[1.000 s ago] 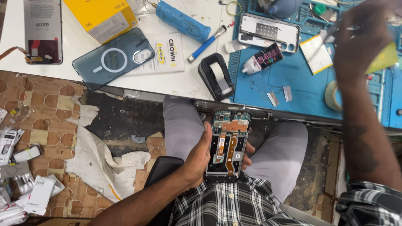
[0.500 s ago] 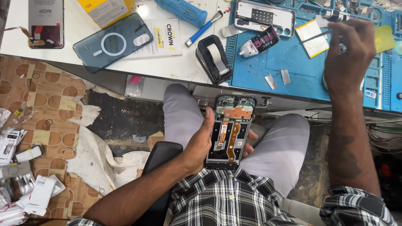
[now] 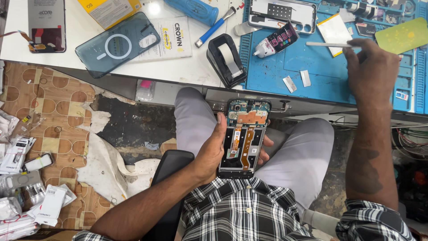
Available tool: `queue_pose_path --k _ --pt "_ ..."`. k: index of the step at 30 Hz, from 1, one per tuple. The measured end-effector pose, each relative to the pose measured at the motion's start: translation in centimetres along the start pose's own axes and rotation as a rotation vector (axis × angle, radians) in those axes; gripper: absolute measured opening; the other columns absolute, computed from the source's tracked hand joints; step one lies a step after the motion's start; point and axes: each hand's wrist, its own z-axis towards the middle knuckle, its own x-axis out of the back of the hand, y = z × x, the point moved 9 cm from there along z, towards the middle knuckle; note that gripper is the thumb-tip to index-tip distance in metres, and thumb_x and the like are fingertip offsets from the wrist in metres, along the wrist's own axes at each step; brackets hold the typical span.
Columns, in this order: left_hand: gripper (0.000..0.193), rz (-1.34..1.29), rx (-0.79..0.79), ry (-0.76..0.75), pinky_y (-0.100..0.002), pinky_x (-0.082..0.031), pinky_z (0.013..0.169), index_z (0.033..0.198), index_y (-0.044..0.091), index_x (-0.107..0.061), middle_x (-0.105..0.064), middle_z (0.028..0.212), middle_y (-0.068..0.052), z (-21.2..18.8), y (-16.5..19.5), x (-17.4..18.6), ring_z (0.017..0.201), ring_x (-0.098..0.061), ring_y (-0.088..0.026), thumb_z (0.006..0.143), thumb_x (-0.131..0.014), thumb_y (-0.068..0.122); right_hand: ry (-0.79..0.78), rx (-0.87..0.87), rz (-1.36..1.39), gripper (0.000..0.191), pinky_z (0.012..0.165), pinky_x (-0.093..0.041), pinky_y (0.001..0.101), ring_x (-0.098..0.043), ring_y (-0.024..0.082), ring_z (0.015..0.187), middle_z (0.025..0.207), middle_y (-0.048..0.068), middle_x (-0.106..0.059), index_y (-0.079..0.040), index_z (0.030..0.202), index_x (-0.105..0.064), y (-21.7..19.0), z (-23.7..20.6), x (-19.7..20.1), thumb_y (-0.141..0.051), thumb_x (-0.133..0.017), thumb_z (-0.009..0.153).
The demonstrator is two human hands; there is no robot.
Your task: The person applies adhesive to the edges of a smartphone frame, then aligns and presses a replacement screen onto the frame. They use tweezers to adjust internal ribbon cables and components inside the phone. The clip ends before the device is fully reassembled.
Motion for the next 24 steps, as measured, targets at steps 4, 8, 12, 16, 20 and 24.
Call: queue_pose_path --k 4,8,12,16,20,24 --pt "0.094 0.001 -0.005 0.0 -0.037 -0.062 0.087 0.151 0.002 -0.046 -0.067 0.127 -0.019 0.0 0.0 0.1 0.105 -0.071 -0.025 0.101 -0.01 0.073 -0.026 0.189 -0.388 0.013 0.067 -0.053 0.0428 -0.067 0.028 0.079 0.085 0.006 -0.067 -0.016 0.106 -0.083 -2.5 -0.5 0.0 -0.027 -0.08 0.1" --pt "0.095 0.015 -0.002 0.005 -0.037 -0.062 0.086 0.151 0.002 -0.047 -0.067 0.126 -0.019 0.0 0.0 0.1 0.104 -0.071 -0.025 0.101 -0.01 0.073 0.01 0.251 -0.206 0.016 0.068 -0.054 0.0449 -0.066 0.031 0.079 0.093 0.012 -0.065 -0.01 0.102 -0.08 -3.9 -0.8 0.3 -0.023 -0.084 0.092" --pt "0.094 0.056 -0.011 0.0 -0.037 -0.063 0.087 0.153 0.003 -0.045 -0.067 0.125 -0.02 0.1 0.0 0.2 0.105 -0.071 -0.025 0.1 -0.011 0.073 -0.043 0.081 0.116 0.011 0.075 -0.056 0.0377 -0.071 0.023 0.083 0.096 0.011 -0.072 -0.002 0.106 -0.075 -2.6 -0.3 0.2 -0.012 -0.08 0.103" --pt "0.093 0.042 -0.01 0.002 -0.037 -0.062 0.087 0.153 0.003 -0.044 -0.067 0.126 -0.02 0.1 -0.1 0.3 0.105 -0.071 -0.024 0.101 -0.013 0.073 -0.068 -0.187 1.133 0.012 0.076 -0.062 0.0272 -0.073 0.016 0.083 0.103 0.016 -0.072 0.006 0.113 -0.062 -1.5 -0.6 -0.4 0.002 -0.072 0.108" --pt "0.096 0.072 -0.007 0.001 -0.036 -0.062 0.09 0.154 0.001 -0.043 -0.066 0.127 -0.02 0.3 -0.4 0.5 0.108 -0.07 -0.025 0.1 -0.015 0.075 -0.089 -0.209 1.644 0.021 0.071 -0.06 0.0303 -0.071 0.025 0.075 0.094 0.022 -0.071 0.008 0.118 -0.057 -4.3 -2.4 0.4 0.011 -0.069 0.102" --pt "0.099 0.128 -0.008 0.003 -0.036 -0.061 0.089 0.155 0.001 -0.041 -0.065 0.128 -0.021 0.3 -0.7 0.6 0.11 -0.07 -0.024 0.097 -0.017 0.077 -0.153 -0.152 1.732 0.032 0.067 -0.063 0.0301 -0.073 0.023 0.071 0.086 0.02 -0.071 0.008 0.124 -0.061 -9.0 -5.0 2.1 0.007 -0.067 0.093"
